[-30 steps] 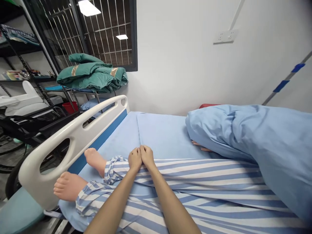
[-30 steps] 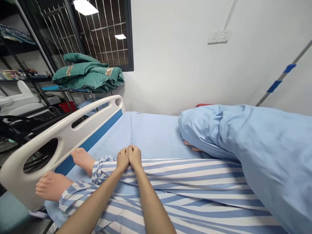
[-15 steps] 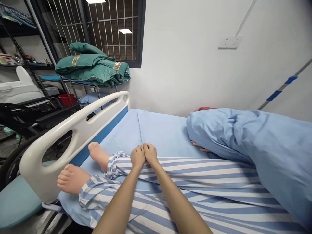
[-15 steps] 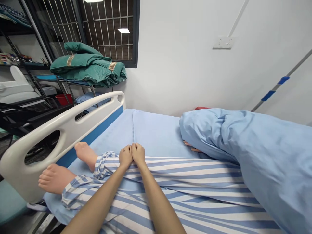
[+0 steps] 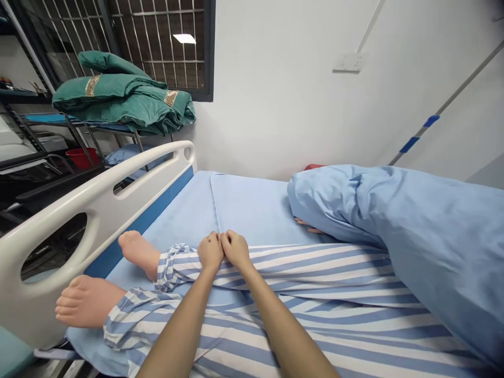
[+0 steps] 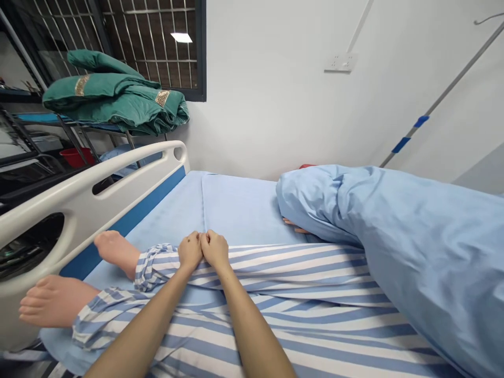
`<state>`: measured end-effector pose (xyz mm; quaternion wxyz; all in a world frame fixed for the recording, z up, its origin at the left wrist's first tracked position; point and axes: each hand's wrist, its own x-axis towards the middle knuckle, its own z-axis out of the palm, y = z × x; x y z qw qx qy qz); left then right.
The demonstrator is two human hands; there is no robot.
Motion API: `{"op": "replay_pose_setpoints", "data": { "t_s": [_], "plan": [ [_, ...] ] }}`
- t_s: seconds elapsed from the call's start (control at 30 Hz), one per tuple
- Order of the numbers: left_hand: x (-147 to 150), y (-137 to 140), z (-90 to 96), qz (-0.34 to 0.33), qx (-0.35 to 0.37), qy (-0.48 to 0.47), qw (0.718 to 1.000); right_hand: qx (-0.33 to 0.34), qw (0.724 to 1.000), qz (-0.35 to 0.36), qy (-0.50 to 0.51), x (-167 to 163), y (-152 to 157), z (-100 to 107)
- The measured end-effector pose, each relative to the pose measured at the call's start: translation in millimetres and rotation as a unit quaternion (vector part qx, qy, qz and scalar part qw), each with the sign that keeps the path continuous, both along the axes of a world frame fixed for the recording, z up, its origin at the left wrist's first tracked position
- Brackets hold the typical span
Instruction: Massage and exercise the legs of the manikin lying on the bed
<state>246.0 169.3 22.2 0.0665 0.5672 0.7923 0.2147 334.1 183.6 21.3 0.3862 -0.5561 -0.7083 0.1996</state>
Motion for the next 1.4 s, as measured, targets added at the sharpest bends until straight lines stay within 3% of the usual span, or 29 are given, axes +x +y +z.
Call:
{"op": "replay_pose_setpoints", "data": {
  "t_s": [0.27, 0.5, 0.67, 0.83, 1.07, 1.4],
  "plan": [
    [1, 2, -2.2, -0.007, -0.004, 0.007, 1.0, -0.007, 1.0, -0.012, -0.01, 0, 0, 1],
    [-2, 3, -2.9, -0.005, 0.011, -0.026, 1.0, -0.008, 0.999, -0.019, 0.044, 1, 1, 0],
    [4, 14, 9.3, -0.023, 0.072, -0.161, 0.984, -0.007, 0.986, -0.006, 0.164, 4, 6, 3],
    [32, 23, 12.2, -0.002, 0.174, -0.359, 0.917, -0.032, 0.96, -0.005, 0.278, 7, 12, 4],
    [42, 12, 2.8, -0.032, 0.137, -0.214, 0.967, -0.04, 0.945, -0.028, 0.322, 8, 12, 0],
    [40, 9, 5.4, -0.021, 0.087, -0.15, 0.985, -0.035, 0.953, -0.018, 0.301, 9, 10, 1]
  ]
}}
